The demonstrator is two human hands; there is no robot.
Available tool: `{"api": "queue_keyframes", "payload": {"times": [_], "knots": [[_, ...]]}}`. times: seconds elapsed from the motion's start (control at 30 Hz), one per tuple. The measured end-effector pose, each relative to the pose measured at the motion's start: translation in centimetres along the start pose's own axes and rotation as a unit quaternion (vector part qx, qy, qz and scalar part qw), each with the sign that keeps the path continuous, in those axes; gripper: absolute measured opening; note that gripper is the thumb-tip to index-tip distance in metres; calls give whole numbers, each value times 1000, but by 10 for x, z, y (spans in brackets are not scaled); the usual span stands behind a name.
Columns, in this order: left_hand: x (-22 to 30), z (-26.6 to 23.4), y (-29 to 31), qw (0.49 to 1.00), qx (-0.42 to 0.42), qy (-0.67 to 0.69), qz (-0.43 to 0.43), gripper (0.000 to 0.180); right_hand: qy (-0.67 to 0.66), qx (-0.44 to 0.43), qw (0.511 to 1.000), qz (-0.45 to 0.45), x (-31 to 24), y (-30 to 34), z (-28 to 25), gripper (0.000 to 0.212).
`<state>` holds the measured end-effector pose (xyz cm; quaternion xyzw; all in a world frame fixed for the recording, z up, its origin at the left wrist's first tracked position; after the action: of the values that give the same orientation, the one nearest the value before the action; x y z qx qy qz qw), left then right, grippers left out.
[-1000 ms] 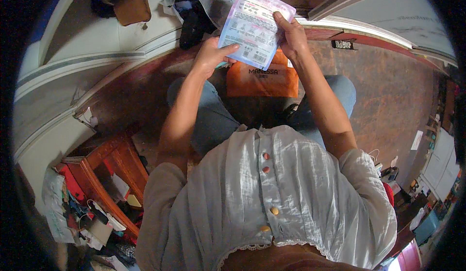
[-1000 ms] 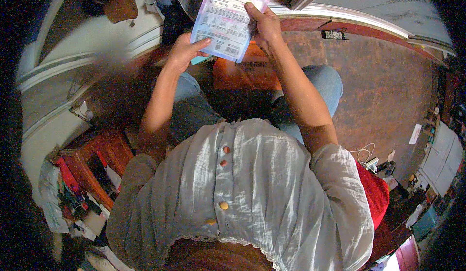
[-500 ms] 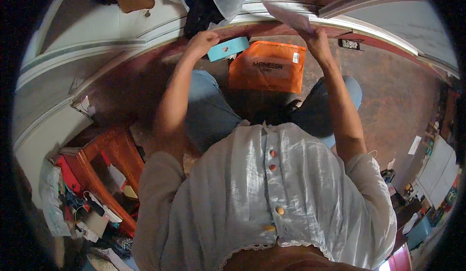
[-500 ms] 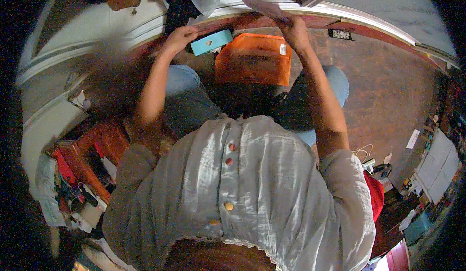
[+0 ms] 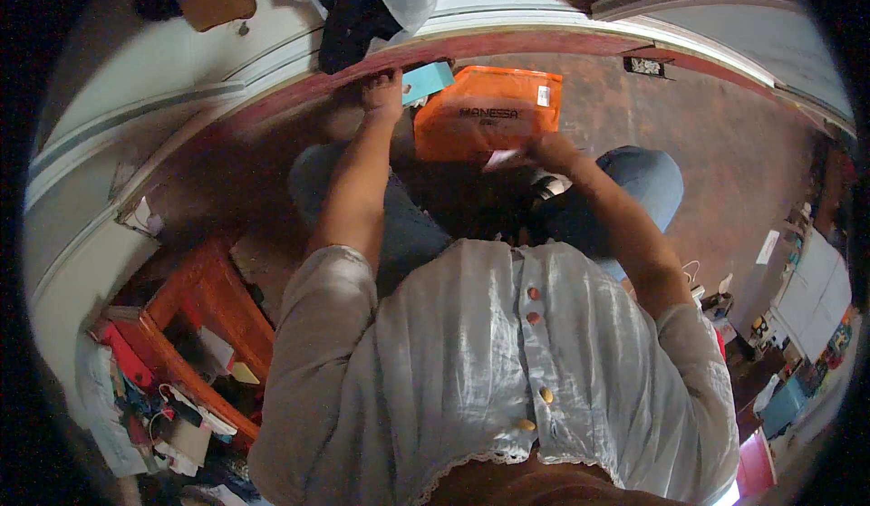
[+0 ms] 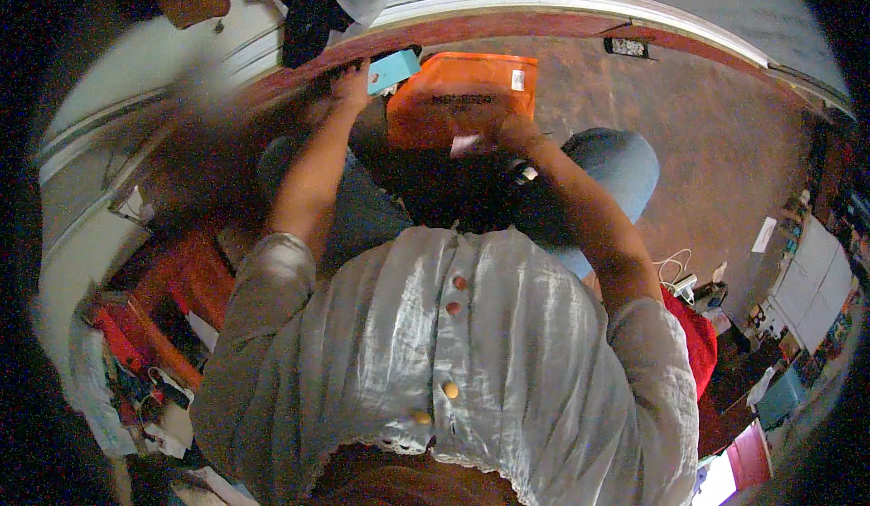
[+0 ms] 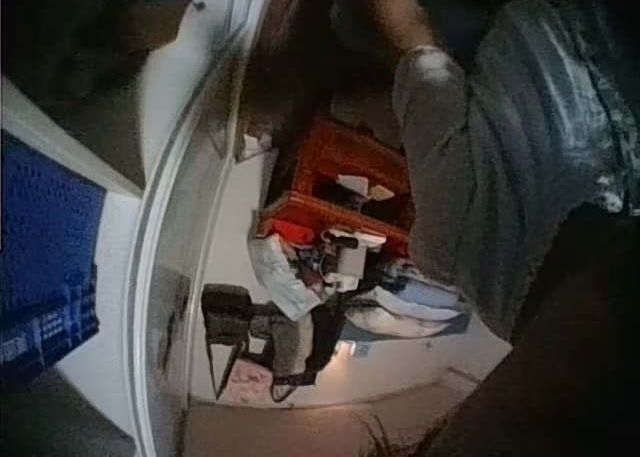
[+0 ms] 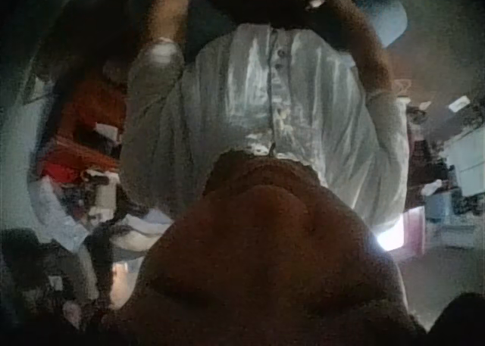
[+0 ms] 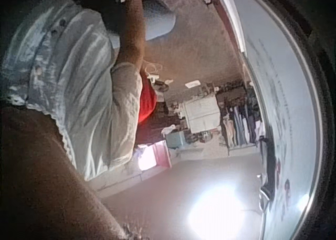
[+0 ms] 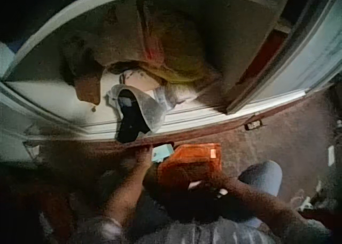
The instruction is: The person folds clothing on a bed and then sorts through various items in a closet, including a bag, a box, and a package, while sitting on the floor.
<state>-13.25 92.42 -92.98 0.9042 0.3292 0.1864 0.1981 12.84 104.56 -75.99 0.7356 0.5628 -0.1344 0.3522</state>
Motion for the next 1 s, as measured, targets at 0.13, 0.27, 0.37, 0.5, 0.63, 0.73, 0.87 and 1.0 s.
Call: {"api": "queue_keyframes", "payload": {"times": [0.13, 0.27, 0.37, 0.5, 0.63, 0.73, 0.87, 1.0], "knots": [[20, -43, 6, 998, -53, 10, -13, 77, 47, 0, 999, -10, 12, -4, 45, 29], [-8, -60, 0, 995, -84, 51, 13, 75, 61, -23, 998, 7, 68, -29, 91, 36], [-6, -93, 22, 983, -116, 141, 26, 73, 49, -145, 972, 179, 101, -41, 93, 32], [13, -124, 52, 923, -174, 344, 11, 63, 163, -168, 941, 243, 169, -66, 114, 31], [29, -118, 94, 822, -200, 530, -54, 65, 203, -60, 945, 251, 170, -94, 88, 31], [52, -115, 106, 750, -213, 623, -68, 68, 128, -11, 933, 337, 208, -98, 99, 48], [63, -107, 124, 689, -212, 681, -127, 71, 188, 14, 931, 314, 188, -104, 97, 59], [79, -111, 136, 647, -200, 721, -147, 64, 245, 44, 919, 307, 183, -108, 102, 55]]}}
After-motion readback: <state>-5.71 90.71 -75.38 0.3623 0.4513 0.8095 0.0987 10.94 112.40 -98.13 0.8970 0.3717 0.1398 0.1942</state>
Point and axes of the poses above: each hand's wrist, its own y-axis away from the middle knuckle, its own z-axis out of the palm, x = y × z, the point moved 4 cm from there along -y, towards the middle knuckle, and after that the axes turned 14 degrees about y, right-handed, at the moved point
